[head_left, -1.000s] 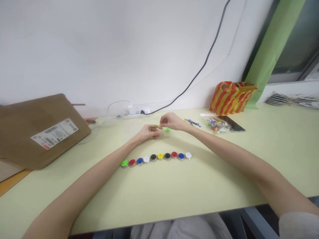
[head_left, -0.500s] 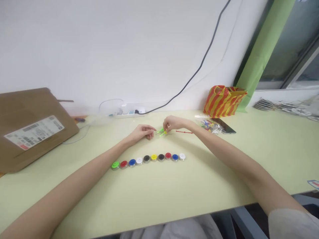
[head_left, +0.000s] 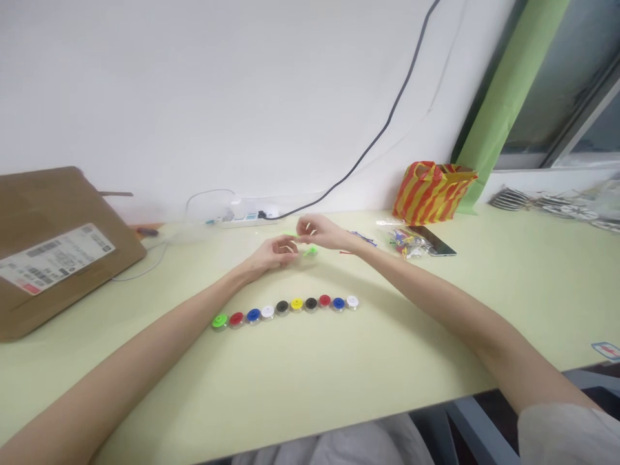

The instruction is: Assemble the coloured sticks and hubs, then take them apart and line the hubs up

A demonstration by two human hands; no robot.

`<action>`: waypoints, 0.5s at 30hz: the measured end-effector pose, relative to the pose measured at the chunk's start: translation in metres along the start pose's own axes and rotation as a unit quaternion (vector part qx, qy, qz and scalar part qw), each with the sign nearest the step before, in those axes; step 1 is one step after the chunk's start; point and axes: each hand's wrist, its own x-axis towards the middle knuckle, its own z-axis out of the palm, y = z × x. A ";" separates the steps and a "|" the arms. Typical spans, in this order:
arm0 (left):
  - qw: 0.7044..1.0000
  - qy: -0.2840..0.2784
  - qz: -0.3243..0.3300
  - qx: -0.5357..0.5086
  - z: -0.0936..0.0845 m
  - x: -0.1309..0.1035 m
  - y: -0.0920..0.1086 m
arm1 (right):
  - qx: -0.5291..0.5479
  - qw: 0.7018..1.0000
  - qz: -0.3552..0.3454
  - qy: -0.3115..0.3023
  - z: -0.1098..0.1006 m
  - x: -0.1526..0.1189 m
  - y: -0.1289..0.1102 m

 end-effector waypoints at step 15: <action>0.998 -0.029 0.016 0.058 0.004 -0.003 0.013 | 0.195 0.960 0.202 -0.015 0.027 0.000 -0.015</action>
